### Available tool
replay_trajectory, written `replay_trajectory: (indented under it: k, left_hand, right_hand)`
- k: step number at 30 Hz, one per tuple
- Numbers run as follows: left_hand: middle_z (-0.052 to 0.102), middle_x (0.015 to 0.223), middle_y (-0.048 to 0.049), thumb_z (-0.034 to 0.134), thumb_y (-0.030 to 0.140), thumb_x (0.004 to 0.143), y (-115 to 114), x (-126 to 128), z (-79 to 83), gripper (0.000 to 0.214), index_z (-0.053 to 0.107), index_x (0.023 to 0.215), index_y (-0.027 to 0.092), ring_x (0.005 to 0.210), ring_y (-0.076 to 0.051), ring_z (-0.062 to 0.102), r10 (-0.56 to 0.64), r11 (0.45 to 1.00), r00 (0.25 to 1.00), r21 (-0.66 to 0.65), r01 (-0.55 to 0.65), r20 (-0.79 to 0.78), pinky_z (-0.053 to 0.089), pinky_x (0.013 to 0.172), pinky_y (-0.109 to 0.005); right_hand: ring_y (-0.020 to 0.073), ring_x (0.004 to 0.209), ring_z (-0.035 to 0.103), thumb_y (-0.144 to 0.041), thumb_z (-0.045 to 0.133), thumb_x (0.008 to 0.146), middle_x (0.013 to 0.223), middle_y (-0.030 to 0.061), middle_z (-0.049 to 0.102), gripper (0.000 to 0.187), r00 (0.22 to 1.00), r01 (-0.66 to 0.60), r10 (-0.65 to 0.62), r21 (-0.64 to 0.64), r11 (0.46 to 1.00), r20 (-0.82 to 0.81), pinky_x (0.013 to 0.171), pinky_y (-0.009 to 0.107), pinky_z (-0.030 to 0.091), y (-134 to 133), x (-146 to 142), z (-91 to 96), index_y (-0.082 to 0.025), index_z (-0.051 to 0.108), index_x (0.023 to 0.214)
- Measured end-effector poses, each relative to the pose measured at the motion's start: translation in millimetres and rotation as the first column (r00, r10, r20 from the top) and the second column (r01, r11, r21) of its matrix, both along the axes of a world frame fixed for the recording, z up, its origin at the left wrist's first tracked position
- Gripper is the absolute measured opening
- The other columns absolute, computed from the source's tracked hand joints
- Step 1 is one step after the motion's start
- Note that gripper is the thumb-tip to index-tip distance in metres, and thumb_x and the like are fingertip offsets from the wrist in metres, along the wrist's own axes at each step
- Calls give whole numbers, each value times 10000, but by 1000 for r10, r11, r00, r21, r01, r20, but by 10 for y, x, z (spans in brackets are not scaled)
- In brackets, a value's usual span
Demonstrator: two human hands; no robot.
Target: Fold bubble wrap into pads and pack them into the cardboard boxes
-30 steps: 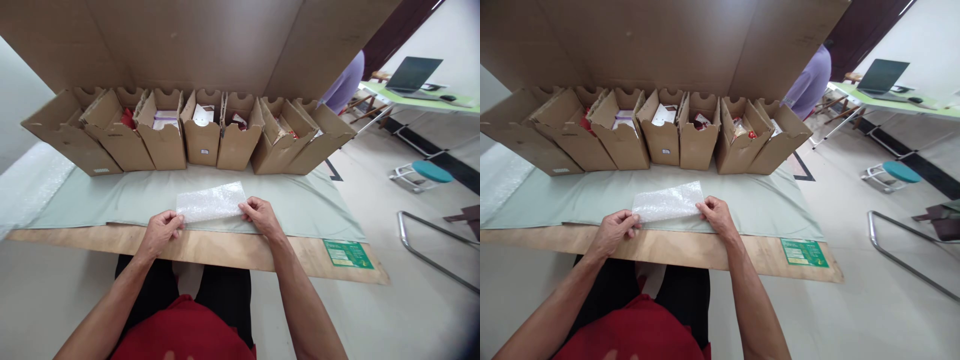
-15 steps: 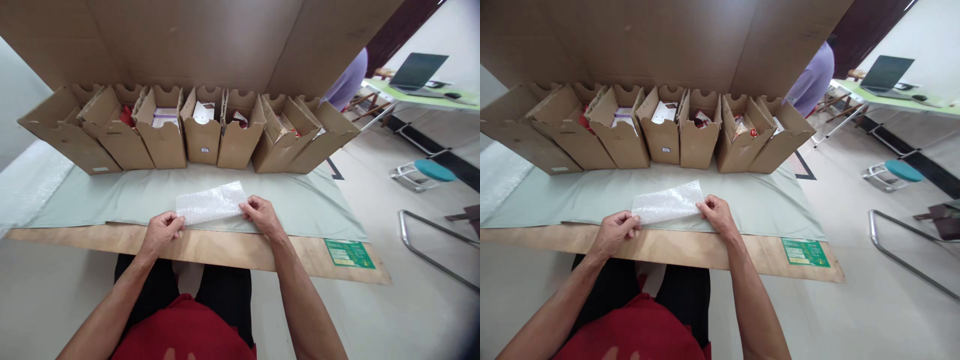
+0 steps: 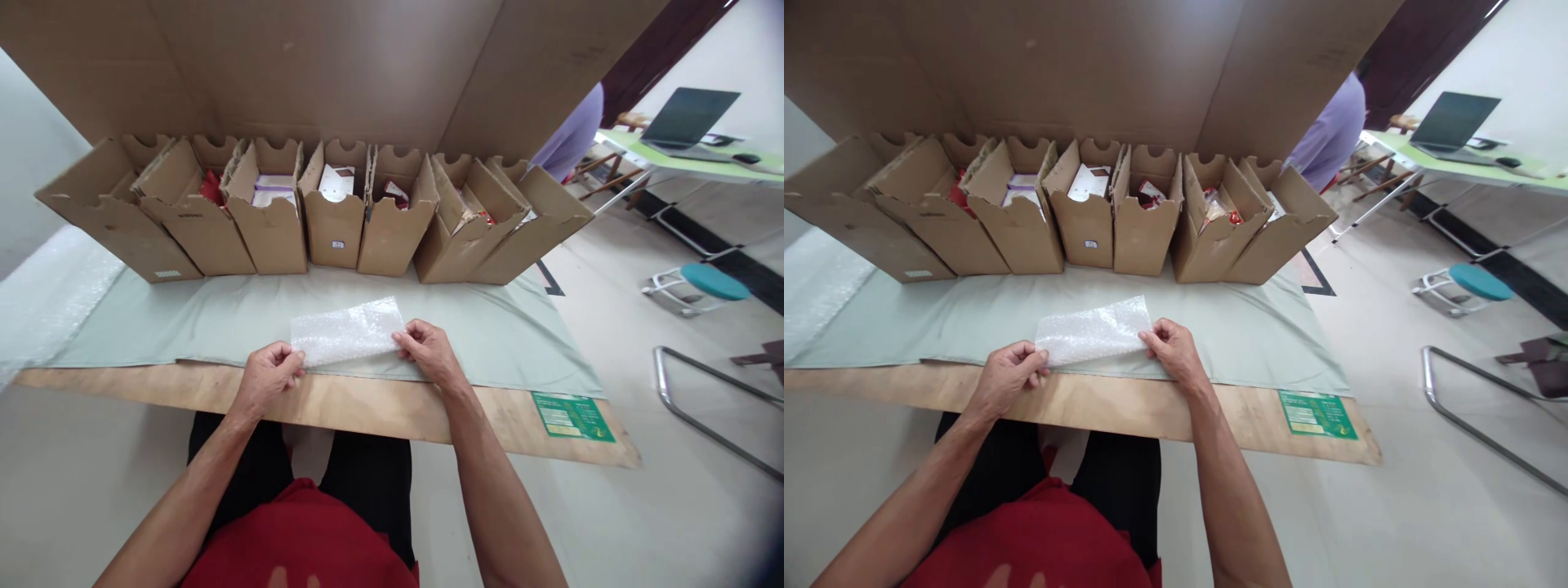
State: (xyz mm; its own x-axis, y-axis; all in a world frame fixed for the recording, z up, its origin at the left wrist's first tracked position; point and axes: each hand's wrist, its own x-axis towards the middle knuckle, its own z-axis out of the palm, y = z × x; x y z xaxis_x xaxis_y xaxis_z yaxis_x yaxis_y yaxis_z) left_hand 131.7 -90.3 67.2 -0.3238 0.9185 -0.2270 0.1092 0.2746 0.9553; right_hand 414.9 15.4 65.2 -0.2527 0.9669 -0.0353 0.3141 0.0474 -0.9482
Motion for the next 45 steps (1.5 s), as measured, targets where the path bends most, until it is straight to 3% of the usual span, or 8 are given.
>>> replay_trajectory:
  k: [6, 15, 23, 30, 32, 35, 40, 45]
  left_hand:
    - [647, 582, 17, 768, 458, 690, -1, 33, 20, 327, 598, 759, 187, 491, -109, 579, 36, 999, 999, 31, -37, 40, 423, 455, -193]
    - [622, 726, 38, 777, 427, 677, 21, 42, 4, 504, 585, 1065, 167, 583, -135, 647, 43, 997, 996, 64, -48, 76, 425, 412, -176]
    - [592, 738, 45, 751, 426, 677, 28, 50, 0, 552, 574, 1122, 153, 607, -141, 656, 41, 997, 997, 60, -45, 70, 430, 402, -175]
    - [584, 783, 48, 749, 394, 676, 23, 51, 11, 649, 520, 1240, 168, 604, -138, 647, 38, 995, 996, 89, -45, 81, 429, 391, -180]
    - [577, 784, 50, 744, 391, 679, 21, 43, 1, 646, 520, 1243, 169, 601, -135, 642, 33, 995, 997, 94, -40, 75, 430, 392, -183]
    - [577, 789, 48, 733, 395, 685, 22, 29, -9, 627, 531, 1233, 168, 592, -130, 636, 13, 995, 998, 95, -19, 57, 434, 403, -189]
    - [577, 793, 49, 718, 436, 674, 34, 28, 18, 654, 544, 1246, 170, 550, -119, 607, 0, 998, 999, 60, -2, 37, 409, 410, -202]
    - [598, 737, 30, 649, 461, 735, 29, -2, 33, 427, 669, 1047, 172, 577, -124, 591, -112, 994, 984, 1, 113, -141, 442, 516, -236]
  right_hand:
    - [159, 552, 549, -567, 723, 784, 574, -7, 613, 389, 1000, -5, 5, 10, 1000, 12, 540, 290, 417, -3, 4, 5, -233, 542, 696]
    - [147, 543, 545, -518, 711, 772, 576, -22, 595, 344, 1000, -5, 5, 24, 1000, 1, 538, 276, 417, -6, -9, 5, -229, 540, 698]
    - [145, 543, 543, -495, 691, 766, 587, -23, 589, 308, 1000, -4, 4, 20, 1000, -13, 537, 275, 414, -12, -19, 20, -233, 538, 713]
    - [152, 551, 591, -462, 695, 742, 642, -60, 564, 313, 998, 9, -7, 24, 1000, -56, 552, 278, 444, -2, -43, 6, -242, 533, 894]
    - [153, 550, 593, -432, 680, 746, 632, -68, 565, 304, 999, 10, -8, 48, 999, -35, 577, 284, 449, 0, -50, 2, -241, 539, 936]
    - [149, 561, 591, -406, 646, 766, 639, -53, 573, 207, 1000, 2, -3, 84, 996, 10, 605, 290, 448, -9, -52, 13, -234, 561, 844]
    - [179, 655, 648, -454, 636, 814, 685, -25, 599, 239, 1000, -4, 4, 13, 1000, -14, 604, 279, 420, -39, -30, 68, -222, 582, 792]
    - [158, 622, 544, -532, 614, 831, 652, -26, 551, 337, 1000, 9, -9, 42, 999, 6, 606, 279, 385, -23, 18, 94, -213, 595, 722]
